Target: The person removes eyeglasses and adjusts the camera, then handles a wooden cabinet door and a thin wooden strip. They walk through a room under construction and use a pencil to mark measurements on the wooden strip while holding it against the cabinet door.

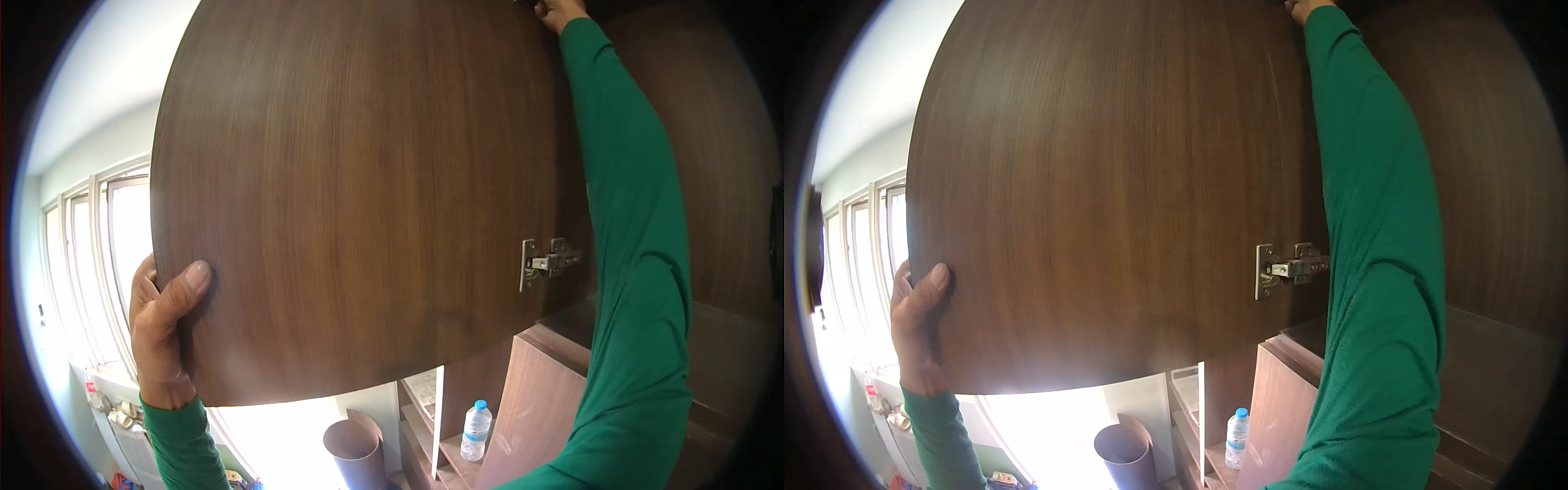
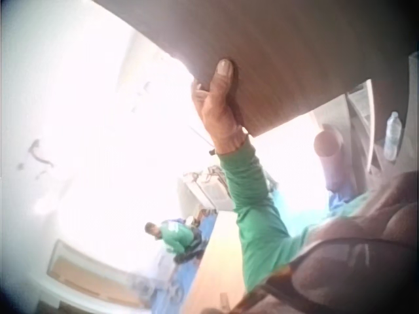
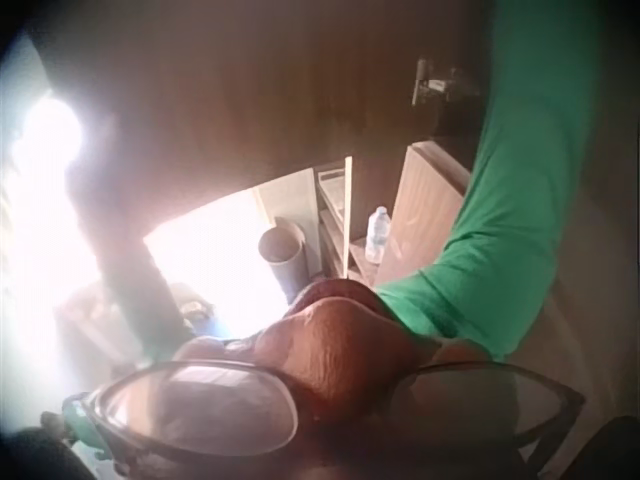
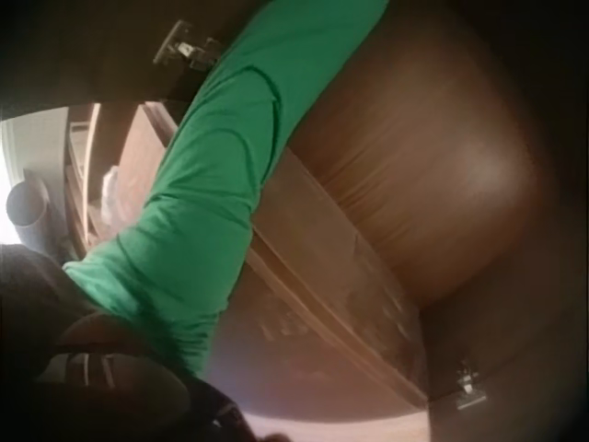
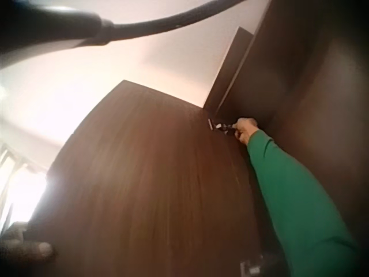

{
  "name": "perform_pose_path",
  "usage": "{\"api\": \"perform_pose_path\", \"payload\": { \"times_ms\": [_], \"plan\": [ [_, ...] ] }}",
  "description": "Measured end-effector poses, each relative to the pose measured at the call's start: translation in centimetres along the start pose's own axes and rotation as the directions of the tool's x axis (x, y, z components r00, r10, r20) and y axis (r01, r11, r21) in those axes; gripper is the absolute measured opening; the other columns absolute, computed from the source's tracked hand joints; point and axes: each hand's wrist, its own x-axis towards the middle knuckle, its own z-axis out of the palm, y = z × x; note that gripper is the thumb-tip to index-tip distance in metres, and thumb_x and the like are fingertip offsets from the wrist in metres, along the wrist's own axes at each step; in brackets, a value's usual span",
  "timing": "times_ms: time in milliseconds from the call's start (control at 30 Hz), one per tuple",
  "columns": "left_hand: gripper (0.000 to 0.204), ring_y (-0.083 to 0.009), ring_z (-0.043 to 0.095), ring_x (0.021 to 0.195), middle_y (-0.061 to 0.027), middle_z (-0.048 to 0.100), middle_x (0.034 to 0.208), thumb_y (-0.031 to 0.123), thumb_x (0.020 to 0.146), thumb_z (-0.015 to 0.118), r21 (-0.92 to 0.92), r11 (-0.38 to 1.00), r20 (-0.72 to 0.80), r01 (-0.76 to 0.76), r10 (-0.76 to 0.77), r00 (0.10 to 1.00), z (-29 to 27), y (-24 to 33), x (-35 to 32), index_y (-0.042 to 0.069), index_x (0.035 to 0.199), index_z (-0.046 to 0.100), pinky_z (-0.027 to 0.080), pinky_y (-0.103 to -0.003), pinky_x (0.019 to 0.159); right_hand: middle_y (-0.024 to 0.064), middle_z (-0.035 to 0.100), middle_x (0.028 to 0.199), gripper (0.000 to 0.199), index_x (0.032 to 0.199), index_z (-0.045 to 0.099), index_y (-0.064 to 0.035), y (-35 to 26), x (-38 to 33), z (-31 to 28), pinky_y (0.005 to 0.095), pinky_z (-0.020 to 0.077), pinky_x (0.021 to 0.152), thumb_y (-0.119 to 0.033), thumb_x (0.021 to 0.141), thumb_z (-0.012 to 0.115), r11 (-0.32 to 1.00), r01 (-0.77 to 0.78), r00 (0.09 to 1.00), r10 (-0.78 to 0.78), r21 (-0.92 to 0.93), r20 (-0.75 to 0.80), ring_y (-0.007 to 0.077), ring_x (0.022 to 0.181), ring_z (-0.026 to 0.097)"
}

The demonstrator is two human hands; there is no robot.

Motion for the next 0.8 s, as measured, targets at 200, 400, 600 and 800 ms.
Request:
{"api": "perform_pose_path", "payload": {
  "times_ms": [200,400,600,800],
  "plan": [
    [0.073,-0.0269,0.067,0.103,-0.0213,0.066,0.113,0.027,0.076,0.084,-0.087,0.996,-0.087,-0.026,0.019,0.996,0.6,0.2,-0.7,-0.010,0.131,0.054,0.055,-0.037,0.094,0.0151,0.066,0.093,0.010,0.107,0.062,0.0098,-0.1,-1.0,-0.4,0.0340,0.0506,0.047,0.008,0.097,0.060,0.995,-0.018,1.000,0.016,0.103,0.016,0.0215,0.062,0.061],
    [0.078,-0.0283,0.067,0.104,-0.0222,0.065,0.116,0.026,0.076,0.084,-0.065,0.998,-0.047,-0.019,0.016,0.999,0.2,0.7,-0.9,-0.011,0.136,0.050,0.055,-0.039,0.095,0.0144,0.066,0.092,0.012,0.110,0.063,0.0097,-1.1,-2.6,0.1,0.0327,0.0523,0.046,0.005,0.099,0.059,0.999,-0.017,0.999,0.018,0.031,-0.044,0.0196,0.062,0.060],
    [0.076,-0.0275,0.068,0.100,-0.0217,0.067,0.113,0.027,0.077,0.084,-0.015,0.999,-0.115,-0.052,0.050,0.992,1.0,1.1,-1.3,-0.012,0.134,0.053,0.056,-0.038,0.092,0.0130,0.065,0.089,0.012,0.110,0.063,0.0094,-0.7,-1.2,-0.6,0.0324,0.0473,0.045,0.003,0.101,0.058,0.996,-0.076,0.997,0.074,0.039,0.030,0.0169,0.059,0.054],
    [0.076,-0.0273,0.070,0.089,-0.0215,0.068,0.105,0.033,0.075,0.085,-0.058,0.998,-0.002,-0.019,0.019,1.000,0.4,0.3,-0.7,-0.011,0.130,0.056,0.058,-0.038,0.084,0.0114,0.061,0.089,0.008,0.106,0.063,0.0076,0.8,0.1,-1.2,0.0341,0.0480,0.051,0.001,0.102,0.061,0.979,0.007,0.994,-0.029,0.204,0.109,0.0177,0.065,0.055]
  ]
}}
